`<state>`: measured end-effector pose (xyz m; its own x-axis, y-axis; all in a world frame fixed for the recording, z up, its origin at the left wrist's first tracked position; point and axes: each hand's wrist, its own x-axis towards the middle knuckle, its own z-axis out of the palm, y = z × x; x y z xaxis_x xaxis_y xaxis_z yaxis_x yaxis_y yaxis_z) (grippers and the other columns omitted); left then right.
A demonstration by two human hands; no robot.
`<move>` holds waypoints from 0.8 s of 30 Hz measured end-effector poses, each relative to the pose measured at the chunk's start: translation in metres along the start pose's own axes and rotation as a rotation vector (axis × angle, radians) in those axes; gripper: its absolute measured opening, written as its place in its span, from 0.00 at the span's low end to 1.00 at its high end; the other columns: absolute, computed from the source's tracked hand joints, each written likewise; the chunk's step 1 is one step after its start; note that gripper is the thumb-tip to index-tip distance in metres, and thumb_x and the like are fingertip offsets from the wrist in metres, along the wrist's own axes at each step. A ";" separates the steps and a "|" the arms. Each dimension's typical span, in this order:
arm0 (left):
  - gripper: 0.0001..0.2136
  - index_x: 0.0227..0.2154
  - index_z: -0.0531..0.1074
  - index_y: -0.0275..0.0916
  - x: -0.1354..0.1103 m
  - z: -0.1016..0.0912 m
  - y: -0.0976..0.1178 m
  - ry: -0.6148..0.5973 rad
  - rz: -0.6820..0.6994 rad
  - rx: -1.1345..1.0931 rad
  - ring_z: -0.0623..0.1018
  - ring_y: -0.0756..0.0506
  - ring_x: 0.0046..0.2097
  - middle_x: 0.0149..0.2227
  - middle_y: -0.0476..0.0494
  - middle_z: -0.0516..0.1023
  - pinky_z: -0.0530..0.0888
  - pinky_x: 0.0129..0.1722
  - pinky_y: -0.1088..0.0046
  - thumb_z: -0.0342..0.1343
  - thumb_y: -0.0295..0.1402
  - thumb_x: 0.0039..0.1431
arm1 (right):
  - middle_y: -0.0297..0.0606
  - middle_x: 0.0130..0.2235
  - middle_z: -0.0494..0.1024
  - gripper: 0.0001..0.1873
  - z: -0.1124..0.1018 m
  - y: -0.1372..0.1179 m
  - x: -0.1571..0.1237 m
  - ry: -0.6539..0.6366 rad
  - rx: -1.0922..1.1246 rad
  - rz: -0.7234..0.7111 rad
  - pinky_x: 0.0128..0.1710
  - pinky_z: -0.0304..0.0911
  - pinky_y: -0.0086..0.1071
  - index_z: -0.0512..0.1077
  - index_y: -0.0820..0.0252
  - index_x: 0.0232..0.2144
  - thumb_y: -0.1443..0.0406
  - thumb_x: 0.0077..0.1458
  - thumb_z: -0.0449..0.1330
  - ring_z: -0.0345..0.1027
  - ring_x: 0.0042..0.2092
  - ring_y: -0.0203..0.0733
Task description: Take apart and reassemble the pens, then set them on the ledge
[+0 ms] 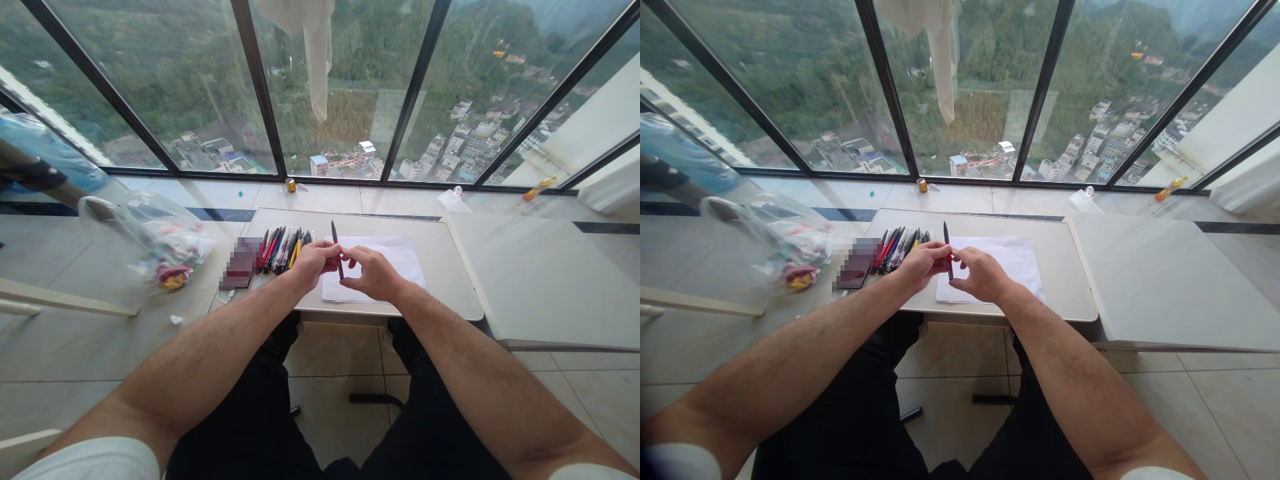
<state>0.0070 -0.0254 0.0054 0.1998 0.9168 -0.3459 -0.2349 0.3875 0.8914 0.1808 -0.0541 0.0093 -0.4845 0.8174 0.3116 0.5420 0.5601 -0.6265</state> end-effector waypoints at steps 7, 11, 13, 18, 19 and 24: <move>0.12 0.27 0.73 0.34 0.000 -0.001 0.000 0.020 0.020 -0.023 0.76 0.49 0.27 0.26 0.43 0.78 0.70 0.30 0.73 0.67 0.35 0.44 | 0.41 0.43 0.74 0.36 -0.003 -0.003 0.000 -0.052 -0.020 -0.026 0.41 0.64 0.38 0.64 0.58 0.58 0.66 0.45 0.66 0.68 0.39 0.42; 0.12 0.27 0.73 0.34 -0.001 -0.003 -0.001 0.011 0.026 -0.018 0.75 0.50 0.27 0.27 0.43 0.78 0.70 0.29 0.73 0.68 0.35 0.43 | 0.40 0.44 0.73 0.38 -0.003 -0.004 -0.001 -0.062 0.006 -0.030 0.41 0.65 0.37 0.62 0.57 0.60 0.66 0.45 0.65 0.68 0.38 0.41; 0.12 0.27 0.73 0.33 -0.001 -0.003 -0.001 0.008 0.029 -0.013 0.75 0.51 0.26 0.27 0.43 0.78 0.69 0.29 0.73 0.68 0.36 0.43 | 0.40 0.44 0.73 0.38 -0.003 -0.004 -0.001 -0.060 0.009 -0.030 0.41 0.65 0.37 0.62 0.57 0.60 0.66 0.45 0.65 0.68 0.38 0.41; 0.12 0.27 0.73 0.33 -0.002 0.000 -0.001 -0.018 0.026 -0.003 0.76 0.49 0.28 0.27 0.42 0.77 0.70 0.30 0.73 0.67 0.36 0.44 | 0.37 0.38 0.73 0.30 -0.001 -0.003 -0.002 -0.017 -0.034 -0.017 0.40 0.64 0.36 0.68 0.59 0.54 0.67 0.46 0.65 0.67 0.37 0.40; 0.12 0.27 0.73 0.33 -0.002 0.000 -0.001 -0.022 0.027 -0.002 0.76 0.49 0.28 0.27 0.42 0.78 0.70 0.30 0.73 0.67 0.36 0.44 | 0.37 0.37 0.73 0.29 -0.001 -0.003 -0.002 -0.006 -0.042 -0.014 0.40 0.64 0.36 0.68 0.60 0.53 0.67 0.46 0.65 0.67 0.37 0.40; 0.13 0.27 0.72 0.34 -0.003 0.002 -0.002 0.003 0.030 -0.008 0.74 0.51 0.26 0.26 0.44 0.76 0.70 0.29 0.73 0.68 0.36 0.42 | 0.38 0.41 0.74 0.33 -0.003 -0.004 -0.002 -0.025 -0.049 -0.007 0.40 0.65 0.36 0.65 0.58 0.56 0.67 0.46 0.66 0.68 0.37 0.40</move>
<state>0.0087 -0.0288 0.0056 0.1898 0.9281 -0.3203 -0.2487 0.3611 0.8988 0.1814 -0.0571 0.0134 -0.5052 0.8101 0.2976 0.5714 0.5724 -0.5880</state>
